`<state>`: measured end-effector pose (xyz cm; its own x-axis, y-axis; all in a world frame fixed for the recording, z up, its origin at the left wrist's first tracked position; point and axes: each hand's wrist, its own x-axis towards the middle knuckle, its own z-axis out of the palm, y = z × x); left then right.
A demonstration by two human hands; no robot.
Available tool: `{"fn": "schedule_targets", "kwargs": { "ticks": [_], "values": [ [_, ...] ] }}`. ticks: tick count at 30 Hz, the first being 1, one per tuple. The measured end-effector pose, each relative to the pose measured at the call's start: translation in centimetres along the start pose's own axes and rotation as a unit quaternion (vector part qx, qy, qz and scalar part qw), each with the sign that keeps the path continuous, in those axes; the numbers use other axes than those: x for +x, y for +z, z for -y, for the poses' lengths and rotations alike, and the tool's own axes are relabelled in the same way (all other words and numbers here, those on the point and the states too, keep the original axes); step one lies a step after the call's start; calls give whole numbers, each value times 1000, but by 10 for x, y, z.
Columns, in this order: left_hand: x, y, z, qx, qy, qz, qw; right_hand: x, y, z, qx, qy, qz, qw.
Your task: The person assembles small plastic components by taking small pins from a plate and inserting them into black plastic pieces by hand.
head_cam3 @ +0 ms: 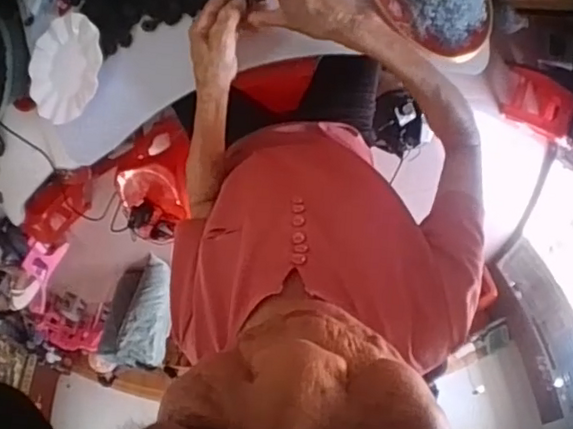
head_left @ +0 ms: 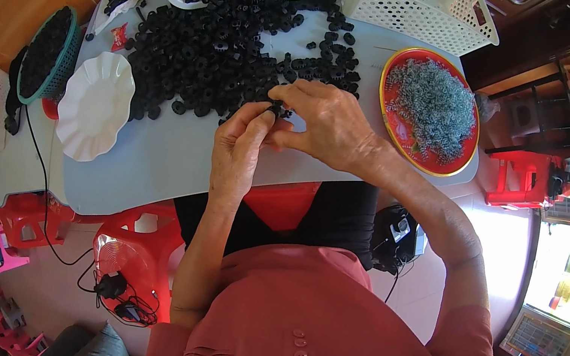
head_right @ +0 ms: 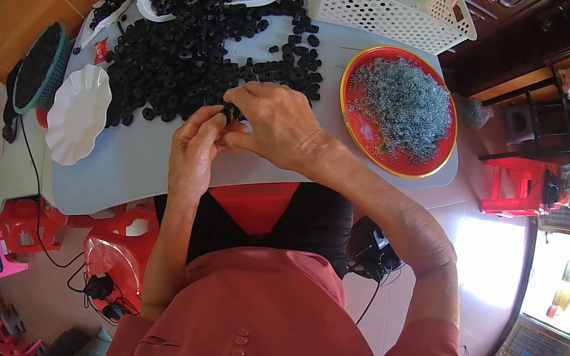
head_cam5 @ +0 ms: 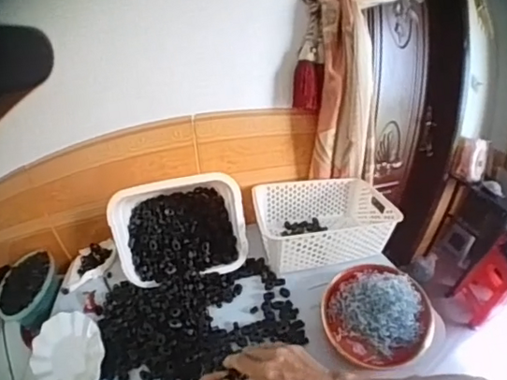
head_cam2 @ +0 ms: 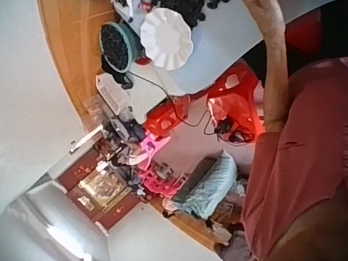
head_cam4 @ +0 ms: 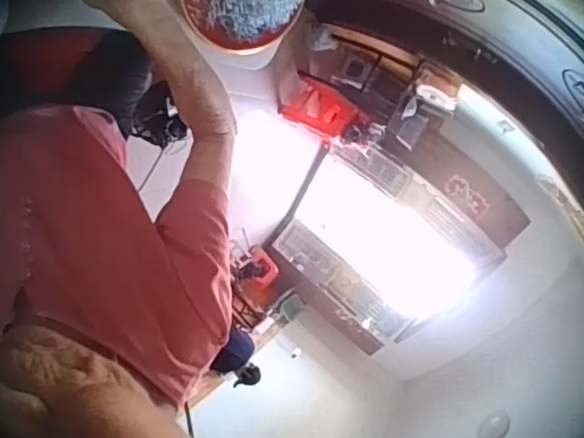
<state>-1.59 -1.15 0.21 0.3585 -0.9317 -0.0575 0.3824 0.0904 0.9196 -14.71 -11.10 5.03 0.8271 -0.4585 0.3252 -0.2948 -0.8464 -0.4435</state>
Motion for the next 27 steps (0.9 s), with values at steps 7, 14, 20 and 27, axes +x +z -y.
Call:
{"fn": "schedule_targets", "kwargs": {
  "ticks": [7, 14, 20, 27],
  "values": [
    [2, -3, -2, -25, -33, 11, 999, -1, 19, 0, -53, -11, -27, 998],
    [-2, -7, -1, -81, -83, 20, 993, -8, 16, 9, -69, -27, -19, 997],
    [-6, -1, -1, -100, -63, 31, 993, -9, 13, 2, -25, -13, -40, 999],
    [-10, -5, -10, -96, -150, 86, 980, -20, 2, 6, -105, -101, 14, 989]
  ]
}}
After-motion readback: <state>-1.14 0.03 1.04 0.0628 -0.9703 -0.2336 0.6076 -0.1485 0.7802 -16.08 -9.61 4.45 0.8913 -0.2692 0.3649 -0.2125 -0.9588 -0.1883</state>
